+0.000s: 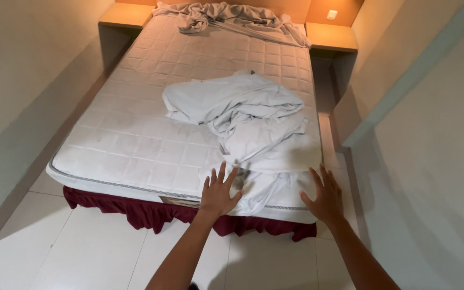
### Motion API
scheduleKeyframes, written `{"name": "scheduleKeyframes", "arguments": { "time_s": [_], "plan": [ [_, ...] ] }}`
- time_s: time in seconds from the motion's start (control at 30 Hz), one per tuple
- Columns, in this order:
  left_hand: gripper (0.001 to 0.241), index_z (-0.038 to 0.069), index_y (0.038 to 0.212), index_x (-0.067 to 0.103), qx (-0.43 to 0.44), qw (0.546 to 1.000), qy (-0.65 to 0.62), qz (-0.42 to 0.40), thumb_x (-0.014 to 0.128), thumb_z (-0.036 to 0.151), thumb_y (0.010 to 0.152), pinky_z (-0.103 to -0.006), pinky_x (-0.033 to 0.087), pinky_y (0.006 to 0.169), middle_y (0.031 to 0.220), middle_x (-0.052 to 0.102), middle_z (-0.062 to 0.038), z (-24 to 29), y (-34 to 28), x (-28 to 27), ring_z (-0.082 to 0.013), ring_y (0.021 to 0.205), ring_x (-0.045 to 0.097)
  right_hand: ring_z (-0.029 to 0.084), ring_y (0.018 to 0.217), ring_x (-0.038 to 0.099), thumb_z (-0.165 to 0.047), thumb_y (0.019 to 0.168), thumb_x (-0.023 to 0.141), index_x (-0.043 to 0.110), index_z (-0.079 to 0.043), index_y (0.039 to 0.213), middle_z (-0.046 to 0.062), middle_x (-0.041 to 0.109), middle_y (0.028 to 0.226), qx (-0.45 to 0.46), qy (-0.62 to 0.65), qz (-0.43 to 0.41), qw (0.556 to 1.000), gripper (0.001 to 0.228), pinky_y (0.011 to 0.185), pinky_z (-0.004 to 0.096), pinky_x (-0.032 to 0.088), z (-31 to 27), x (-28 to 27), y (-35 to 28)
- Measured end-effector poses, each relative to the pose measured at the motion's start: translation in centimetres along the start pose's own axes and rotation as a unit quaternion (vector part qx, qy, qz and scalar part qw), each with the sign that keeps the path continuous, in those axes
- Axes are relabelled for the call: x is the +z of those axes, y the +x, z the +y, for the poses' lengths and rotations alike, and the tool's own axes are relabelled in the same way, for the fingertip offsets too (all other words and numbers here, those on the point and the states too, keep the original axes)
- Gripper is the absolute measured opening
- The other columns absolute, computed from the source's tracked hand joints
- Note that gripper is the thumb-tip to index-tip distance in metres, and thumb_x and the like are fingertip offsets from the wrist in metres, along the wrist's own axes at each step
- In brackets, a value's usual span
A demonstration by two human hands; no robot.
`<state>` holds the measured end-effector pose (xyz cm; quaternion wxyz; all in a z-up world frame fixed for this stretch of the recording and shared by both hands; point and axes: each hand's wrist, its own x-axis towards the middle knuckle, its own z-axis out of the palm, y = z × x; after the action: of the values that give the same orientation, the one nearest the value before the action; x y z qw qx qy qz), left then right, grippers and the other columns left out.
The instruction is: The person folds a white duvet on a mattress by hand, gathering and compressing the fabric into a compact bundle. They then lift the folded duvet and place it onto a nearby wooden desk.
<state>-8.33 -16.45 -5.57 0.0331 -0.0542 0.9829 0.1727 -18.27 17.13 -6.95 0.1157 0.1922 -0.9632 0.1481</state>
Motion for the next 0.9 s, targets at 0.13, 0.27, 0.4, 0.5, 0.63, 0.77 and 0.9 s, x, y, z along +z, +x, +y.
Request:
{"name": "scheduleKeyframes", "arguments": {
  "time_s": [0.13,0.27,0.4,0.5,0.63,0.77,0.9],
  "plan": [
    [0.086,0.036,0.165,0.012,-0.003,1.0,0.0,-0.002,0.057,0.057,0.094,-0.056,0.017,0.125,0.173,-0.001,-0.011,-2.4,0.9,-1.3,-0.0459,0.155,0.013,0.037,0.154,0.023,-0.048,0.081,0.07,0.032,-0.025,0.158,0.013,0.02,0.17,0.0,-0.022,-0.011,1.0,0.089,0.119,0.055,0.025,-1.3,1.0,1.9],
    [0.084,0.035,0.164,0.014,0.001,1.0,-0.004,-0.009,0.055,0.06,0.095,-0.0561,0.018,0.124,0.173,0.0,-0.01,-6.2,2.4,-2.2,-0.0456,0.155,0.013,0.039,0.154,0.022,-0.051,0.083,0.068,0.031,-0.025,0.158,0.012,0.019,0.17,-0.008,-0.023,0.004,1.0,0.087,0.119,0.054,0.026,-3.4,2.4,3.5],
    [0.085,0.032,0.164,0.015,0.016,1.0,0.0,-0.008,0.055,0.06,0.095,-0.0555,0.019,0.124,0.173,0.001,-0.009,-10.5,4.6,-3.0,-0.0452,0.155,0.014,0.039,0.155,0.021,-0.048,0.085,0.068,0.031,-0.024,0.158,0.012,0.019,0.17,0.014,-0.031,0.005,0.999,0.086,0.119,0.054,0.026,-6.4,3.4,4.8],
    [0.084,0.032,0.165,0.015,0.037,0.999,0.006,-0.012,0.054,0.06,0.096,-0.0554,0.019,0.123,0.173,0.001,-0.01,-13.1,5.6,-4.0,-0.0452,0.155,0.014,0.04,0.154,0.024,-0.048,0.084,0.068,0.031,-0.024,0.159,0.012,0.021,0.17,0.011,-0.039,0.033,0.999,0.088,0.12,0.053,0.03,-7.6,5.1,5.0],
    [0.082,0.031,0.163,0.018,0.058,0.998,0.009,-0.02,0.056,0.059,0.096,-0.0537,0.019,0.124,0.173,0.004,-0.01,-15.9,6.7,-5.4,-0.0441,0.155,0.015,0.041,0.153,0.025,-0.048,0.083,0.07,0.032,-0.025,0.158,0.013,0.021,0.169,0.065,-0.053,0.002,0.996,0.087,0.117,0.055,0.031,-10.8,5.7,5.2],
    [0.083,0.031,0.163,0.02,0.08,0.997,-0.009,-0.019,0.06,0.056,0.095,-0.0535,0.02,0.124,0.172,0.01,-0.012,-17.4,7.7,-6.6,-0.0434,0.155,0.018,0.041,0.153,0.026,-0.047,0.084,0.071,0.032,-0.025,0.157,0.012,0.021,0.169,0.113,-0.061,-0.023,0.991,0.087,0.116,0.054,0.033,-12.9,6.3,5.1],
    [0.084,0.03,0.163,0.019,0.101,0.994,-0.001,-0.032,0.059,0.058,0.094,-0.0558,0.022,0.122,0.171,0.01,-0.013,-18.5,9.9,-5.6,-0.0445,0.154,0.018,0.041,0.153,0.026,-0.044,0.084,0.073,0.033,-0.024,0.158,0.011,0.021,0.17,0.133,-0.071,-0.032,0.988,0.087,0.118,0.052,0.032,-13.4,7.0,5.2]
  ]
}}
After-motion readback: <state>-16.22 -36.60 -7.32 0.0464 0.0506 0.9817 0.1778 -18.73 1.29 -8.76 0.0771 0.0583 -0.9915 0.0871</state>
